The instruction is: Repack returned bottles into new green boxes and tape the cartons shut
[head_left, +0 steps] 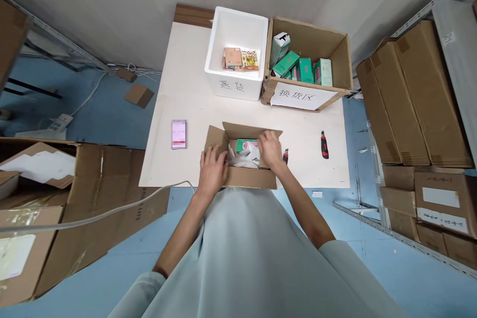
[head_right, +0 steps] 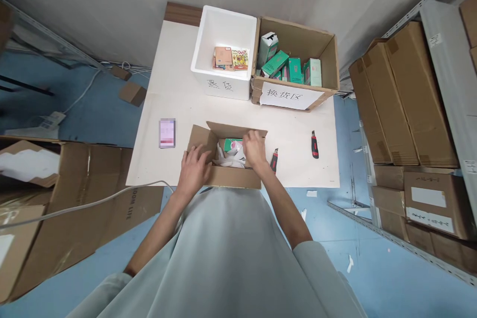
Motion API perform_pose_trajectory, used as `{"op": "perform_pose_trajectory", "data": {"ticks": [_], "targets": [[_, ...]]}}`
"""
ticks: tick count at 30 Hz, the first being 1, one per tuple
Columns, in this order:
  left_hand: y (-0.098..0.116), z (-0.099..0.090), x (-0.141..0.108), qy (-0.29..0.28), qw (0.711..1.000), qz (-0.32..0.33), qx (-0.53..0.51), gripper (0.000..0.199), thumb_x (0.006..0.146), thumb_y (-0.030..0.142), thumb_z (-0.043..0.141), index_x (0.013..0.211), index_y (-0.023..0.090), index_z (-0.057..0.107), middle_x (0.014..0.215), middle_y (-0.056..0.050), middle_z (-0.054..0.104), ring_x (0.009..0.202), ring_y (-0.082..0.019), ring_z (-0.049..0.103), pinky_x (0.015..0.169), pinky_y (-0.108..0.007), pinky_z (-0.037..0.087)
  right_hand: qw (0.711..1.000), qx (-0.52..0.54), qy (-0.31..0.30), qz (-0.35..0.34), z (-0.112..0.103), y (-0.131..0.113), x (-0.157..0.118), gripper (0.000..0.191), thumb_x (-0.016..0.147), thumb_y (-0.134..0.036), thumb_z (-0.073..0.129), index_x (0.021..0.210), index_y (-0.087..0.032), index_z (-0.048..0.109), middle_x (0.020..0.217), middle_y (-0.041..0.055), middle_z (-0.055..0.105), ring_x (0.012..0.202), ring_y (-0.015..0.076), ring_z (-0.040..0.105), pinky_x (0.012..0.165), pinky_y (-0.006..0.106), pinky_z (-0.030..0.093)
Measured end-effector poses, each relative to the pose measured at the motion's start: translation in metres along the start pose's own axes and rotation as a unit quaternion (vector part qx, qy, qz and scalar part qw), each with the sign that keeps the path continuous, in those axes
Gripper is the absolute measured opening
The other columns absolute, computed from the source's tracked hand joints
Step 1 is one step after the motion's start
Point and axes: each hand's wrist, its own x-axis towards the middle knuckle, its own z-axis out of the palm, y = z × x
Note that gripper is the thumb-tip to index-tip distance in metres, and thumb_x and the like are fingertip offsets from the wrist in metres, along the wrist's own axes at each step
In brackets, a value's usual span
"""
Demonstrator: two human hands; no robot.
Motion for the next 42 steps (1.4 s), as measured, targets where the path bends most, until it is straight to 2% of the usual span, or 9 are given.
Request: {"op": "perform_pose_trajectory", "data": {"ticks": [4, 9, 13, 16, 20, 24, 30, 34, 42], "targets": [[-0.026, 0.016, 0.012, -0.030, 0.998, -0.032, -0.041, 0.055, 0.107, 0.028, 0.051, 0.158, 0.009, 0.058, 0.169, -0.031, 0.055, 0.162, -0.045, 0.053, 0.137, -0.067, 0.041, 0.990, -0.066, -0.083, -0.096, 0.010, -0.015, -0.009, 0.035, 0.105, -0.010, 0.059, 0.129, -0.007, 0.086, 0.139, 0.0257, 0.077, 0.147, 0.0365, 0.060, 0.139, 0.055, 0.035], [-0.039, 0.030, 0.014, -0.040, 0.993, -0.030, -0.108, 0.062, 0.107, 0.032, 0.053, 0.166, 0.011, 0.049, 0.170, -0.027, 0.054, 0.159, -0.042, 0.057, 0.134, -0.061, 0.048, 0.992, -0.055, -0.057, -0.096, -0.002, 0.000, -0.030, 0.039, 0.105, -0.012, 0.058, 0.134, -0.009, 0.085, 0.148, 0.0235, 0.075, 0.162, 0.0387, 0.051, 0.146, 0.061, 0.025], [-0.038, 0.030, 0.016, -0.036, 0.990, -0.035, -0.130, 0.062, 0.108, 0.033, 0.053, 0.167, 0.016, 0.048, 0.166, -0.023, 0.057, 0.155, -0.041, 0.060, 0.131, -0.061, 0.051, 1.000, 0.011, 0.011, -0.027, -0.022, 0.032, -0.067, 0.048, 0.108, -0.011, 0.050, 0.148, -0.014, 0.077, 0.164, 0.0191, 0.066, 0.169, 0.0350, 0.043, 0.146, 0.059, 0.026], [-0.037, 0.029, 0.022, -0.044, 0.988, -0.053, -0.139, 0.065, 0.106, 0.035, 0.055, 0.168, 0.016, 0.049, 0.163, -0.023, 0.058, 0.149, -0.043, 0.063, 0.124, -0.062, 0.057, 0.996, 0.053, 0.037, 0.069, -0.017, 0.059, -0.096, 0.045, 0.113, -0.022, 0.052, 0.152, -0.015, 0.074, 0.164, 0.0202, 0.066, 0.169, 0.0390, 0.044, 0.144, 0.067, 0.026], [-0.036, 0.031, 0.028, -0.063, 0.981, -0.087, -0.161, 0.072, 0.103, 0.041, 0.062, 0.170, 0.021, 0.049, 0.155, -0.021, 0.060, 0.137, -0.043, 0.071, 0.114, -0.061, 0.063, 0.982, 0.151, 0.011, 0.109, 0.024, 0.074, -0.118, 0.051, 0.114, -0.040, 0.058, 0.155, -0.014, 0.072, 0.161, 0.0227, 0.070, 0.157, 0.0405, 0.059, 0.138, 0.067, 0.040], [-0.036, 0.038, 0.028, -0.056, 0.968, -0.103, -0.223, 0.075, 0.098, 0.046, 0.069, 0.169, 0.026, 0.051, 0.152, -0.017, 0.060, 0.135, -0.039, 0.074, 0.113, -0.059, 0.066, 0.949, 0.284, 0.049, 0.128, 0.066, 0.068, -0.122, 0.062, 0.115, -0.055, 0.052, 0.163, -0.018, 0.067, 0.167, 0.0211, 0.066, 0.156, 0.0371, 0.062, 0.131, 0.060, 0.053], [-0.041, 0.043, 0.027, -0.024, 0.950, -0.115, -0.288, 0.076, 0.099, 0.051, 0.070, 0.167, 0.023, 0.051, 0.152, -0.019, 0.061, 0.136, -0.037, 0.075, 0.103, -0.053, 0.072, 0.897, 0.409, 0.069, 0.156, 0.077, 0.067, -0.125, 0.073, 0.111, -0.066, 0.055, 0.165, -0.019, 0.064, 0.164, 0.0217, 0.067, 0.134, 0.0336, 0.076, 0.106, 0.051, 0.072], [-0.046, 0.039, 0.028, -0.031, 0.958, -0.101, -0.266, 0.072, 0.102, 0.051, 0.065, 0.167, 0.022, 0.052, 0.154, -0.020, 0.063, 0.136, -0.036, 0.074, 0.104, -0.053, 0.070, 0.913, 0.367, 0.058, 0.167, 0.066, 0.067, -0.125, 0.063, 0.111, -0.055, 0.057, 0.164, -0.021, 0.066, 0.167, 0.0193, 0.066, 0.141, 0.0332, 0.072, 0.104, 0.048, 0.073], [-0.029, 0.015, 0.028, -0.039, 0.981, -0.076, -0.176, 0.060, 0.108, 0.044, 0.055, 0.164, 0.022, 0.055, 0.160, -0.018, 0.064, 0.148, -0.037, 0.065, 0.124, -0.055, 0.057, 0.965, 0.212, 0.014, 0.154, 0.036, 0.049, -0.124, 0.057, 0.116, -0.036, 0.051, 0.169, -0.015, 0.060, 0.176, 0.0193, 0.057, 0.164, 0.0322, 0.054, 0.134, 0.053, 0.052]]}}
